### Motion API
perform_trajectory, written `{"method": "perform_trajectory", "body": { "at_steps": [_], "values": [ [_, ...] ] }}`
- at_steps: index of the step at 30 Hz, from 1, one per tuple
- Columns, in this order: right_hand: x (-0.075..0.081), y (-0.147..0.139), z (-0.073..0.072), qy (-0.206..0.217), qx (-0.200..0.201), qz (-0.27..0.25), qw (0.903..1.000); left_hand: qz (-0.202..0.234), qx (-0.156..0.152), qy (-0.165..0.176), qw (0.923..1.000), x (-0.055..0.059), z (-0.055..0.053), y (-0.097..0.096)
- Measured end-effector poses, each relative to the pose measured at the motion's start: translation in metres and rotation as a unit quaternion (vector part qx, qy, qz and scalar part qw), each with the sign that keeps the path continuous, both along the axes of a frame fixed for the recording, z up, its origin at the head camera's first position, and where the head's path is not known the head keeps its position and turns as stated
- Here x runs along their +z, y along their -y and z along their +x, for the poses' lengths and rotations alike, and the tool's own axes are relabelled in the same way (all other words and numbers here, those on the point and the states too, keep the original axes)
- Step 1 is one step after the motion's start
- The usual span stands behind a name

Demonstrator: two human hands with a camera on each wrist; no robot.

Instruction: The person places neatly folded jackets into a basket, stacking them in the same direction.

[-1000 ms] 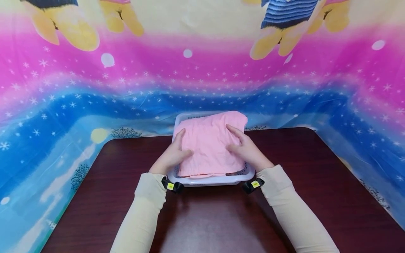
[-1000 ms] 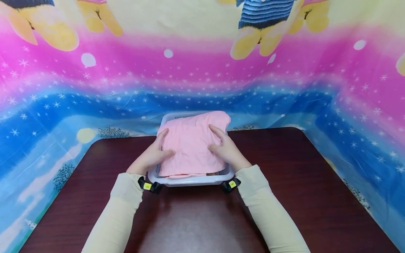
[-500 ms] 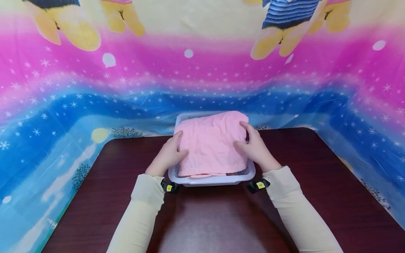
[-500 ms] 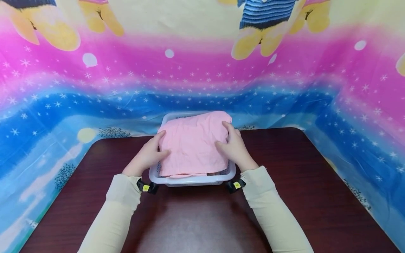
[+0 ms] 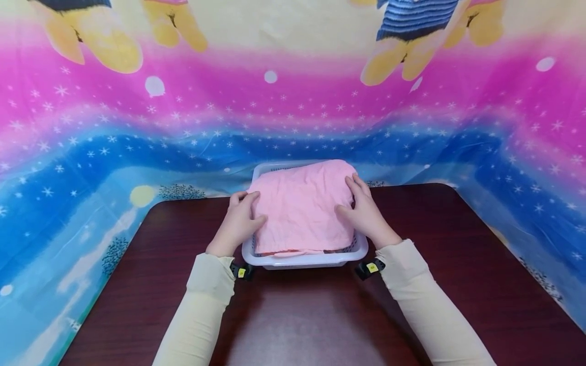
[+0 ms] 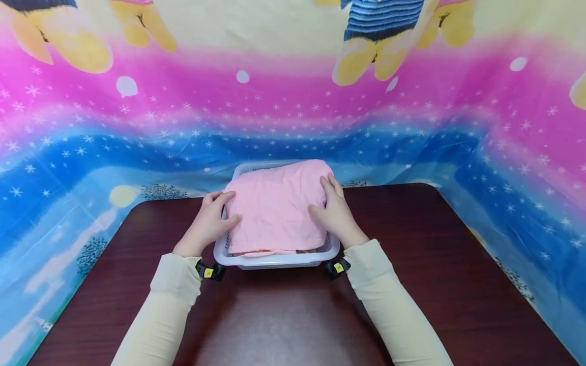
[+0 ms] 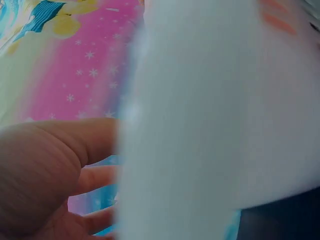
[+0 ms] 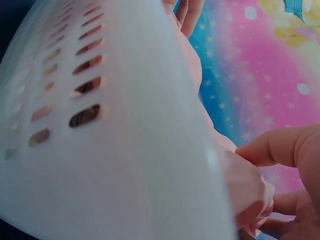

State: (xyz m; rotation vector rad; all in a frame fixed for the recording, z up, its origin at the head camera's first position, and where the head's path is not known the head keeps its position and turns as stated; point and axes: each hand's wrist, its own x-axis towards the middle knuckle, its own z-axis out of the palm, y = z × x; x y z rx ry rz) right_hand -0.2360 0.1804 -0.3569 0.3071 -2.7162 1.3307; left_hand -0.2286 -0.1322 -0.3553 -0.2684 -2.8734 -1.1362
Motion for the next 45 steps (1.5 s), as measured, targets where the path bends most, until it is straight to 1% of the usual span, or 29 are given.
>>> {"method": "perform_trajectory", "body": {
  "at_steps": [5, 9, 13, 16, 22, 27, 35, 39, 42, 45],
  "values": [
    [-0.001, 0.003, 0.000, 0.011, -0.002, 0.024, 0.9997, -0.002, 0.000, 0.006, 1.0000, -0.004, -0.003, 0.002],
    [-0.002, 0.005, -0.001, 0.019, -0.006, 0.041, 0.9989, -0.016, -0.020, 0.013, 0.9996, -0.006, -0.005, 0.004],
    [-0.004, 0.008, -0.001, 0.021, -0.006, 0.059, 0.9980, -0.026, -0.042, 0.027, 0.9984, -0.008, -0.004, 0.005],
    [-0.005, 0.010, -0.001, 0.019, -0.001, 0.074, 0.9971, -0.026, -0.047, 0.031, 0.9981, -0.009, -0.003, 0.006],
    [-0.005, 0.014, 0.002, 0.013, 0.009, 0.087, 0.9961, -0.024, -0.056, 0.021, 0.9979, -0.013, -0.002, 0.008],
    [-0.006, 0.015, 0.004, 0.013, 0.011, 0.079, 0.9967, -0.025, -0.060, 0.011, 0.9978, -0.016, 0.001, 0.010],
    [-0.009, 0.011, 0.005, 0.007, 0.015, 0.063, 0.9979, -0.021, -0.079, -0.010, 0.9966, -0.020, 0.004, 0.013],
    [-0.010, 0.006, 0.005, -0.006, 0.014, 0.050, 0.9986, -0.033, -0.085, -0.023, 0.9956, -0.022, 0.005, 0.014],
    [-0.011, 0.003, 0.006, -0.018, 0.008, 0.042, 0.9989, -0.046, -0.083, -0.035, 0.9949, -0.023, 0.006, 0.015],
    [-0.011, 0.000, 0.007, -0.019, 0.000, 0.033, 0.9993, -0.056, -0.079, -0.047, 0.9942, -0.025, 0.007, 0.016]
  ]
}}
